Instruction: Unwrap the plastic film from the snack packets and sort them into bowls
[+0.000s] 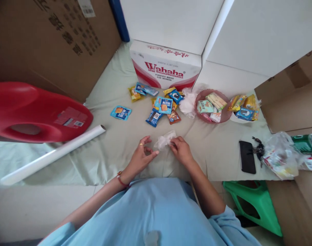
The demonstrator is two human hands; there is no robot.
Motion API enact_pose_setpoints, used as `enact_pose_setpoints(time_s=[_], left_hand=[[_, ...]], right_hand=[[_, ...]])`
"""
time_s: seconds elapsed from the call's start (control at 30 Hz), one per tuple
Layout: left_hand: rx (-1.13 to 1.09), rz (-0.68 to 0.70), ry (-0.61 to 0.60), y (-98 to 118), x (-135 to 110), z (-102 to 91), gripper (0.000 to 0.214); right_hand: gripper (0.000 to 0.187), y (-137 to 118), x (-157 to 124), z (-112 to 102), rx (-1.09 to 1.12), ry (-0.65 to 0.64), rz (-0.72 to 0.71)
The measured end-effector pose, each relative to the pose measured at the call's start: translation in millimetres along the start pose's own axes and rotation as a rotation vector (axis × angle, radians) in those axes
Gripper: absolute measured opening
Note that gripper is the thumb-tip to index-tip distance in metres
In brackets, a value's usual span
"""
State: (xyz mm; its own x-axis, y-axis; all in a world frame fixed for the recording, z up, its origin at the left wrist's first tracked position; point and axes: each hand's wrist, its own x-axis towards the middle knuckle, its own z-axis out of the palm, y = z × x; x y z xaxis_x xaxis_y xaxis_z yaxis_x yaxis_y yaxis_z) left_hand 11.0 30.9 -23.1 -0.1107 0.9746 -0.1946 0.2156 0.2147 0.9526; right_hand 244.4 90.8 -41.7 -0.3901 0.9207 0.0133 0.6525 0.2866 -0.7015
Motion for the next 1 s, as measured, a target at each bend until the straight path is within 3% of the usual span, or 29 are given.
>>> enact_pose_setpoints(time_s=[0.07,0.13,0.2,0.27,0.33,0.47,0.6,0.7,0.87,0.93,1.0], left_hand=[[0.086,0.093,-0.026,0,7,7.0,0.063],[0.134,0.147,-0.028,-3,13,9.6,0.035],[0.117,0.100,-0.005,-7,15,8.1,0.019],[0.022,-0.010,0.021,-12,14,3.9,0.023],[-0.114,-0.079,0.036,-13,10,-0.9,0.036],[-0.231,-0.061,0.024,-8,0,-6.9,0.033],[-0.195,-0.075,0.021,-1,-6,-10.3,0.026],[-0.178,-0.101,0.070,1,-10,-13.8,0.029],[-0.232,-0.120,0.074,4,-12,-17.3,0.031],[-0.251,-0.114,0.040,7,-11,-18.0,0.031],[-0.261,-0.117,0.010,8,-9,-18.3,0.031]], right_hand=[[0.013,-3,-6,5,0.003,-0.028,-0.030],[0.016,-4,-13,6,-0.019,-0.044,-0.049],[0.019,-3,-20,0,-0.057,-0.023,-0.055],[0.020,-3,-24,-14,-0.096,0.076,-0.057],[0.020,-5,-20,-37,-0.143,0.260,-0.072],[0.018,-11,21,-92,-0.233,0.640,-0.147],[0.035,-16,74,-122,-0.172,0.618,-0.154],[0.047,-35,78,-104,0.008,0.476,-0.133],[0.045,-73,28,-23,0.252,-0.044,-0.228],[0.038,-72,15,-2,0.303,-0.072,-0.155],[0.037,-64,11,6,0.432,0.005,0.017]])
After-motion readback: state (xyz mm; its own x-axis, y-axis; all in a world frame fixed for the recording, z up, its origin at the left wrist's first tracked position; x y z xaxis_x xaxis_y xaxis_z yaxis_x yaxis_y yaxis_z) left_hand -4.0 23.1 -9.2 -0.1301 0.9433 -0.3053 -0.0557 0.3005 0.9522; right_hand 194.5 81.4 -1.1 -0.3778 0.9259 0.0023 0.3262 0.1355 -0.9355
